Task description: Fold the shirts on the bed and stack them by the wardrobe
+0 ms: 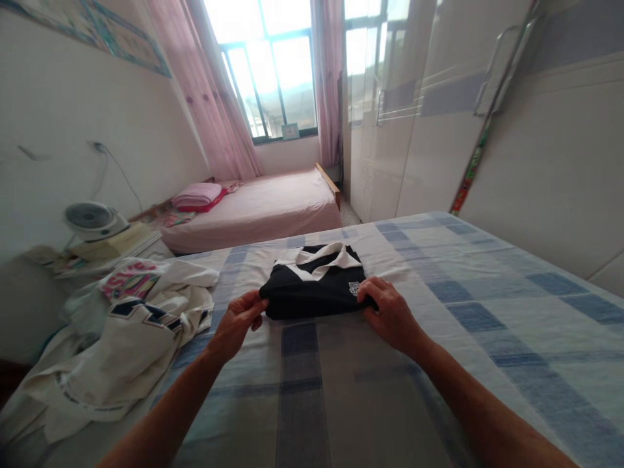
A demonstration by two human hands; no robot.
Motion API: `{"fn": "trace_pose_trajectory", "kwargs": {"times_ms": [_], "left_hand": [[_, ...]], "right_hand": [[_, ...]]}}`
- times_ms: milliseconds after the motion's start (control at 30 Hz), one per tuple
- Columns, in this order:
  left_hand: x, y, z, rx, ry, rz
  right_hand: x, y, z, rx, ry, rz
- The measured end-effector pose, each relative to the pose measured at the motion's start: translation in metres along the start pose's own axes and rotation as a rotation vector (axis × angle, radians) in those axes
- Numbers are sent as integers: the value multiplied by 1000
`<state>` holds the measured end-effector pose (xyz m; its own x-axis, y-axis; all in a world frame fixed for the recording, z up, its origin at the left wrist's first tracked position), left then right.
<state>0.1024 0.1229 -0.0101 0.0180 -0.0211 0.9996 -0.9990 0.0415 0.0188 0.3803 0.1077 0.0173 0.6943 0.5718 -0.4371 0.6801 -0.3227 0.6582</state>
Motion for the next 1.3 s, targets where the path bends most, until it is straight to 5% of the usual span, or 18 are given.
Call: {"fn": "trace_pose_trajectory", "kwargs": {"times_ms": [100, 333, 567, 733, 867, 1000, 1167, 1300], "left_hand": [[-11, -2, -3, -100, 174, -26], [-33, 11, -55, 143, 430, 122], [-13, 4, -96, 164, 285, 150], [-17, 4, -110, 213, 264, 58], [-11, 11, -118, 329, 110, -74], [10, 16, -102, 414, -64, -246], [44, -35, -47, 122, -559, -777], [34, -76, -10, -100, -757, -1034]], "right_hand": [[-1, -12, 4, -155, 33, 9], [4, -30, 10, -249, 35, 29], [-2, -27, 9, -249, 55, 45], [-2, -30, 8, -273, 44, 54], [-7, -26, 10, -305, 41, 50], [-10, -14, 2, -325, -17, -13], [-8, -14, -48, -230, 64, 128], [11, -43, -104, -210, 29, 299]]}}
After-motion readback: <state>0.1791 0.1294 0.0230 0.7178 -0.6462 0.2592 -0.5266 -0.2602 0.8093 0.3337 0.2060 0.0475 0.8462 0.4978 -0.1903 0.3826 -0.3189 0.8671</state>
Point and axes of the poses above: each hand's wrist, its own z-axis away from the middle knuckle, its own y-axis out of the back of the hand, x = y × z, the point moved 7 cm from there along -z, towards the middle knuckle, and after that the axes turned 6 degrees about x, right-handed, at the moved point
